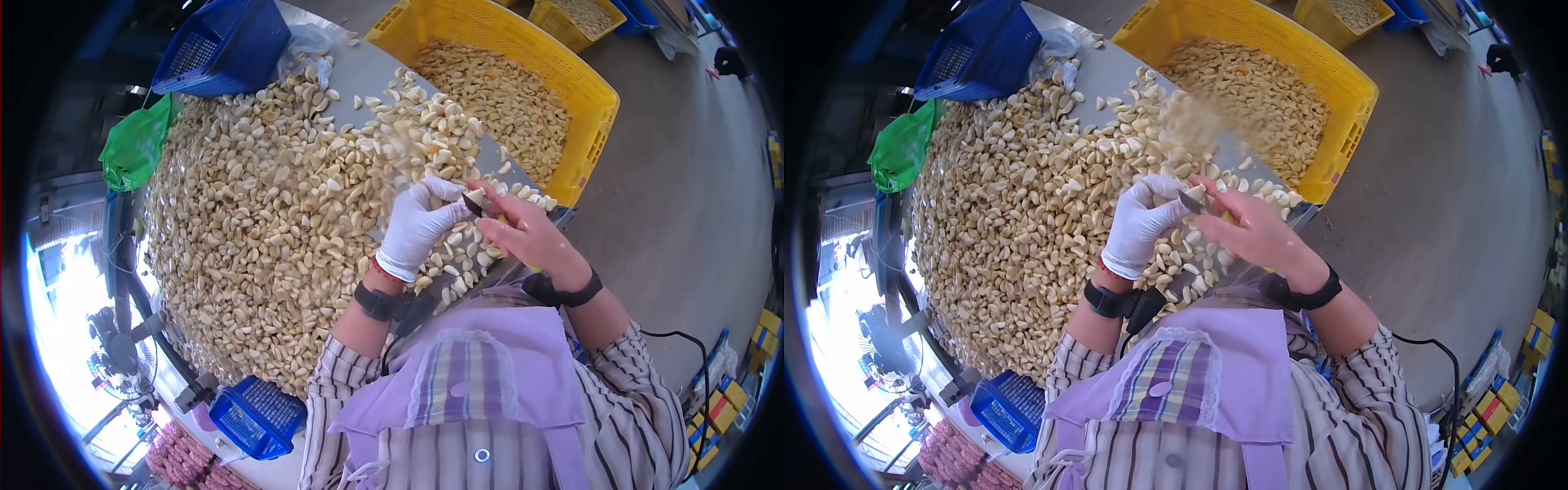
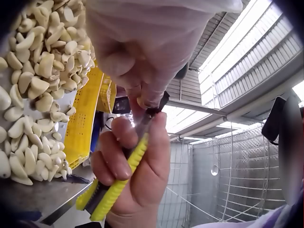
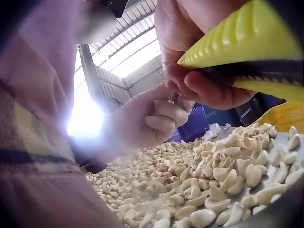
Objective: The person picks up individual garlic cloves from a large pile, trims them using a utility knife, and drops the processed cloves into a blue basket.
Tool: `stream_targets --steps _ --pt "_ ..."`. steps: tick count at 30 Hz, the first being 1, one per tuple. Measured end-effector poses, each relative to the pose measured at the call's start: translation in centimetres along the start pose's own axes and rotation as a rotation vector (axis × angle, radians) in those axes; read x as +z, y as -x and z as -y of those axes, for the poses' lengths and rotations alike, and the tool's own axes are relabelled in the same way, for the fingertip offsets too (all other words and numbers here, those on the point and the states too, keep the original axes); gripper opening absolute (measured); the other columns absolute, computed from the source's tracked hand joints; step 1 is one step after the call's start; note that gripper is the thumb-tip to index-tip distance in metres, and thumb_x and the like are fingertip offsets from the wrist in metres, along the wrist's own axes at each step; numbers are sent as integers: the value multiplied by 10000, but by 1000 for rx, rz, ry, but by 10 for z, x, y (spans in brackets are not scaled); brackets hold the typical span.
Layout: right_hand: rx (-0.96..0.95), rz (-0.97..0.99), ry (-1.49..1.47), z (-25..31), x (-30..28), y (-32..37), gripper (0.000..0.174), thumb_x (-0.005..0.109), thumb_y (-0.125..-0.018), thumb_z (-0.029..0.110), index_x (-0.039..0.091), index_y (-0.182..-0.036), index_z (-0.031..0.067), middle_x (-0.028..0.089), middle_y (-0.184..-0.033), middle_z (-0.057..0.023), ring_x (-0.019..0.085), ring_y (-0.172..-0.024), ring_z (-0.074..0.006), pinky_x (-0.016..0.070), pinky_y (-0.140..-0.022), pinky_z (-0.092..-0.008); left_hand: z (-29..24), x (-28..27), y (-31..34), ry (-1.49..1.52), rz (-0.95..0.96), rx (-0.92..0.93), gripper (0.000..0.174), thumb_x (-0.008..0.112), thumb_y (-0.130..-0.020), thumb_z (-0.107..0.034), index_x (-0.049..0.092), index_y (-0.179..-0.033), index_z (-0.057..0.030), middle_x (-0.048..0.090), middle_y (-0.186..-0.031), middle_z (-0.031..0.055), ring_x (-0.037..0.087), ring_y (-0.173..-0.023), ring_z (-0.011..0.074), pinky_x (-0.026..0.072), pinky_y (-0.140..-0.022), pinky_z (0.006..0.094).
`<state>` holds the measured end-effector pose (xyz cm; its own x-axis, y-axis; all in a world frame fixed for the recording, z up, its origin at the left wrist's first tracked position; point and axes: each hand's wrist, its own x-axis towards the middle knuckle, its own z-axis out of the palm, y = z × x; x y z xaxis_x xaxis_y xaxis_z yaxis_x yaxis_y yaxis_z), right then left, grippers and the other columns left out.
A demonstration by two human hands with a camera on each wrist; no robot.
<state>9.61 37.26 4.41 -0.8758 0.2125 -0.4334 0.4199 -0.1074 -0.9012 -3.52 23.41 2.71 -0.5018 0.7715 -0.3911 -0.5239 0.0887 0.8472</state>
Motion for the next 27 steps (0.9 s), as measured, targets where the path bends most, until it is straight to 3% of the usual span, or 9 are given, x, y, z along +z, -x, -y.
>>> stream_targets --steps 5,8,12,14,15,17,20,24,27 --pt "5 3 -79 2 12 -1 427 554 -912 214 491 -1314 83 505 -696 44 420 -571 -13 355 -509 -176 7 -19 13 29 3 -83 127 700 -795 -93 592 -853 -60 609 -779 15 476 -549 42 350 -451 161" --pt "67 -173 -236 -6 1 -11 398 479 -951 207 475 -1308 31 457 -658 40 400 -479 -29 340 -450 -168 6 -34 23 752 366 116 149 637 -804 -92 560 -923 -44 595 -906 107 465 -489 105 297 -363 189" --pt "-45 -234 -354 -12 -18 -10 416 478 -955 238 455 -1307 18 468 -669 20 422 -473 -45 348 -437 -168 1 -44 27 671 146 139 158 606 -842 -207 586 -889 -58 604 -869 69 547 -589 138 377 -402 226" --pt "-48 -231 -385 -13 -20 -8 403 501 -946 244 482 -1297 47 487 -684 29 430 -488 -41 340 -445 -168 15 -44 22 -334 -61 115 161 561 -858 -218 617 -832 -69 628 -829 79 614 -676 186 462 -478 289" --pt "-55 -229 -417 -13 -21 -8 391 525 -937 250 509 -1287 76 505 -699 38 437 -503 -36 332 -452 -168 26 -42 19 -334 -62 116 161 561 -858 -218 617 -832 -69 628 -829 79 614 -676 186 462 -478 289" --pt "-42 -232 -416 -13 -17 -8 402 527 -935 256 503 -1295 77 504 -697 39 438 -506 -36 332 -454 -169 56 -33 10 -1354 189 386 153 575 -839 -191 644 -827 -55 641 -814 122 643 -717 257 511 -578 331" --pt "-26 -241 -400 -9 -8 -5 374 531 -931 265 528 -1251 72 502 -694 39 438 -511 -36 335 -458 -172 89 -14 6 -1637 173 254 213 631 -792 -212 647 -882 -19 635 -827 170 635 -716 318 520 -612 347" --pt "-65 -199 -288 -11 -11 -4 250 524 -932 267 580 -1044 50 509 -700 31 436 -513 -41 343 -467 -173 83 -21 9 -1481 104 260 222 656 -793 -188 622 -907 -1 646 -819 127 646 -682 256 522 -603 333" --pt "-8 -197 -272 -9 -5 0 201 513 -936 245 543 -908 48 516 -705 22 434 -518 -42 348 -470 -173 30 -30 20 -280 55 -251 149 587 -809 -118 561 -917 -18 604 -786 26 501 -551 56 372 -464 196"
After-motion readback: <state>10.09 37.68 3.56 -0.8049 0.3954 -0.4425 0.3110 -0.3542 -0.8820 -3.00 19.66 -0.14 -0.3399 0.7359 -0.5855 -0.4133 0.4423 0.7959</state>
